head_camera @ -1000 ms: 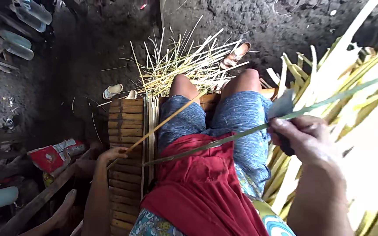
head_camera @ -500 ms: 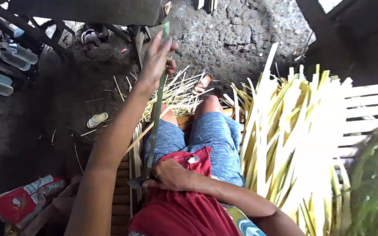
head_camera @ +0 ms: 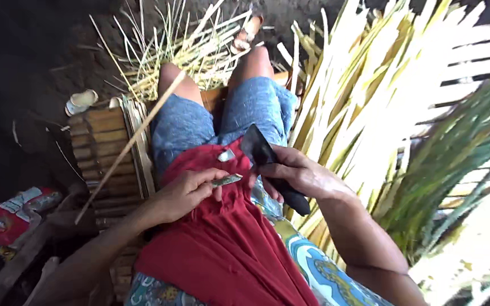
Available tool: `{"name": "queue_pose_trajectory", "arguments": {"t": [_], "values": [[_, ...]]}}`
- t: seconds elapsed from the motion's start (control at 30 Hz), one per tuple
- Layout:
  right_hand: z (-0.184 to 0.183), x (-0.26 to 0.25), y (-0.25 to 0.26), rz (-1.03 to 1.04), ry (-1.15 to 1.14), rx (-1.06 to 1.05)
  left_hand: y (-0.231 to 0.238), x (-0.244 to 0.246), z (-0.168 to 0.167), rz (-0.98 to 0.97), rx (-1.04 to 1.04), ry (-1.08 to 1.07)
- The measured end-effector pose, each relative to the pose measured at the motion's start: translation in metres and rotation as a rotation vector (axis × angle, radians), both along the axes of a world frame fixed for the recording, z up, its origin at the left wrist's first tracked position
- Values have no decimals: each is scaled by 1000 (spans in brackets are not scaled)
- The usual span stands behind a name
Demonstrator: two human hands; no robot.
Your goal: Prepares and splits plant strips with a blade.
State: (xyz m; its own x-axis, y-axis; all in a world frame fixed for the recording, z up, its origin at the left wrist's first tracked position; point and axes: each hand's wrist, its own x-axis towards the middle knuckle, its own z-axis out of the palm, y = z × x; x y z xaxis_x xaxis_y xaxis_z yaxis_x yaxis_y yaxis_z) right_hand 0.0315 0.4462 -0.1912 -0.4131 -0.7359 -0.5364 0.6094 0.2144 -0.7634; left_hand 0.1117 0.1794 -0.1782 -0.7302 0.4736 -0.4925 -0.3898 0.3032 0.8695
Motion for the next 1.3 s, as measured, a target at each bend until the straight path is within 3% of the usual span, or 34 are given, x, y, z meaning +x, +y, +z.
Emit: {"name": "queue_pose_trajectory", "arguments": {"t": [0.2, 0.5, 0.9, 1.3], "values": [[18, 8, -1, 207, -9, -57, 12, 8, -9, 93, -31, 269], [32, -2, -8, 271, 135, -79, 0, -1, 15, 140, -157, 247], [41, -19, -19, 291, 276, -125, -10, -18, 26, 153, -102, 280], [57, -33, -25, 329, 245, -171, -12, -28, 44, 209, -70, 377]]}}
